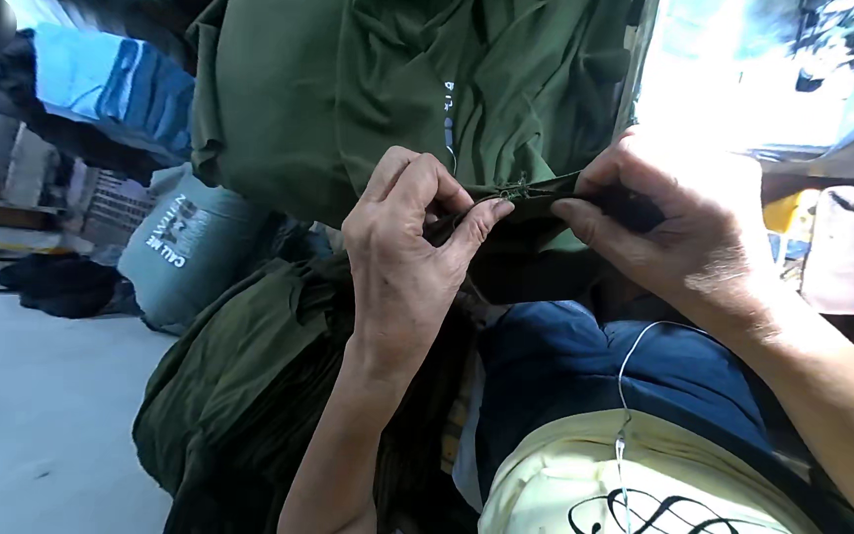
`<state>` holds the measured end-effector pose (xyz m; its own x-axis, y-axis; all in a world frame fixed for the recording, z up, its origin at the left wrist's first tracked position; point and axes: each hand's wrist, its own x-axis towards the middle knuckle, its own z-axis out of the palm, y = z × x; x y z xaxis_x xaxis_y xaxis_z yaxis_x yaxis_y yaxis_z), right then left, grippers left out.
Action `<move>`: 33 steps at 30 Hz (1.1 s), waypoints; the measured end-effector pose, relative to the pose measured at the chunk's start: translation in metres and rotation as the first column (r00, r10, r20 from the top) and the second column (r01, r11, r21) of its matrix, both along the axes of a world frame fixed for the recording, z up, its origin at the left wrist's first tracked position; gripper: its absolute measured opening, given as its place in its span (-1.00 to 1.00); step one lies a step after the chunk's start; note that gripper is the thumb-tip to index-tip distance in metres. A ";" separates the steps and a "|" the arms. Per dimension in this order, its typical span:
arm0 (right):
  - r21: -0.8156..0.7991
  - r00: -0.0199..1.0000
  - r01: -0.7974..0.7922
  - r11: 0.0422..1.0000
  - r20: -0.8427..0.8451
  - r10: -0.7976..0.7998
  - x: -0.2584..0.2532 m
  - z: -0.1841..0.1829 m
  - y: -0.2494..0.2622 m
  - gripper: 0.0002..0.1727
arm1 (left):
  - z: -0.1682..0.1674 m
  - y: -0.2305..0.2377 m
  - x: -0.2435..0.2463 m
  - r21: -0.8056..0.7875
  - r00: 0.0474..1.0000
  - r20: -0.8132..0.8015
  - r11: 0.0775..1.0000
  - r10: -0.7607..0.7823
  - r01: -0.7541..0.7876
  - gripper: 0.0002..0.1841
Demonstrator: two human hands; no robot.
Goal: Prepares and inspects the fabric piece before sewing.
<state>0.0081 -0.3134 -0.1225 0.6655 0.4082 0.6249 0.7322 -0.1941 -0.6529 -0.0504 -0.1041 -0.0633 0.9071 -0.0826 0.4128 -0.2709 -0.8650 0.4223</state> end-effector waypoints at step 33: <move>0.381 0.597 0.593 0.710 -0.799 -0.070 -0.027 -0.022 -0.067 -0.82 | -0.022 -0.151 0.119 0.016 0.979 -0.119 0.985 -0.167 0.170 -0.73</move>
